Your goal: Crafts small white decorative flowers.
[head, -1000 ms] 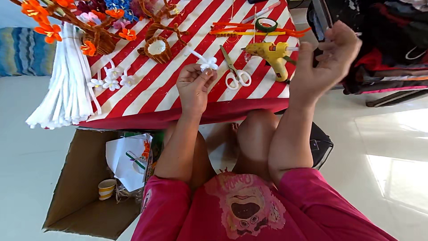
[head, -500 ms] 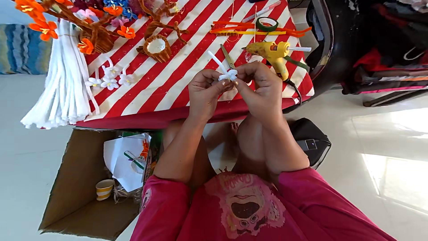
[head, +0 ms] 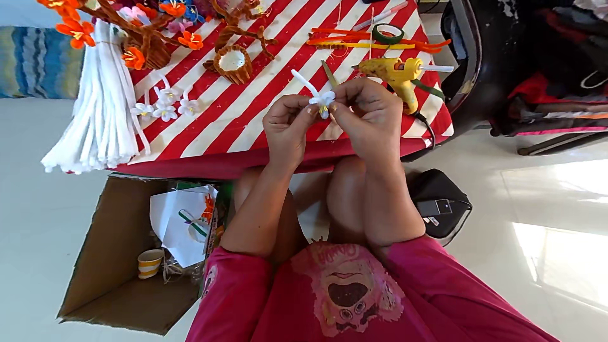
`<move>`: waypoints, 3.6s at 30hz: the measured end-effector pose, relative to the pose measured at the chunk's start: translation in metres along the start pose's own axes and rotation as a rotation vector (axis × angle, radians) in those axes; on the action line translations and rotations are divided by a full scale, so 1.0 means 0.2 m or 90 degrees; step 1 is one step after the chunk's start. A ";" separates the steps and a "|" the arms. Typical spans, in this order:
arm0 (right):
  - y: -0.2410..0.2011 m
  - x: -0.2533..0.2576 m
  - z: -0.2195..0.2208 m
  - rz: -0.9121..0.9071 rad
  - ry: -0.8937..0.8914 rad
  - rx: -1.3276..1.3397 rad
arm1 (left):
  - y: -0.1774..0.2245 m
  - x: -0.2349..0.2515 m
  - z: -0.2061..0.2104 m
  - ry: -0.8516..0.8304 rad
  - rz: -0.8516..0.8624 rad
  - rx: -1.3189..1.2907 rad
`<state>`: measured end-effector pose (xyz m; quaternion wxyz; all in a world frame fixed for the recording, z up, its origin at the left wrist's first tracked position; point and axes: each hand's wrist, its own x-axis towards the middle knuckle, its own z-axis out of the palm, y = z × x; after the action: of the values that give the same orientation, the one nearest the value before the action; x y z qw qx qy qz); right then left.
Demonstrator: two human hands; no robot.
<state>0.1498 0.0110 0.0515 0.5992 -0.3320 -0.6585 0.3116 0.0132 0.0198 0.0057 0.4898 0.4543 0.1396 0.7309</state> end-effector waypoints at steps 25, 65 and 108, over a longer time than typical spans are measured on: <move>0.04 0.01 0.04 -0.055 -0.185 -0.128 | 0.23 -0.07 -0.13 -0.034 -0.021 0.437; 0.08 0.02 0.07 -0.179 -0.133 -0.246 | 0.16 0.00 -0.13 0.095 -0.146 0.153; 0.09 0.01 0.10 -0.296 -0.062 -0.251 | 0.14 -0.03 -0.08 0.095 -0.036 0.146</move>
<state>0.1300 0.0236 0.0364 0.5463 -0.2673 -0.7923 0.0479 -0.0162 0.0048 0.0113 0.4432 0.4479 0.2712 0.7276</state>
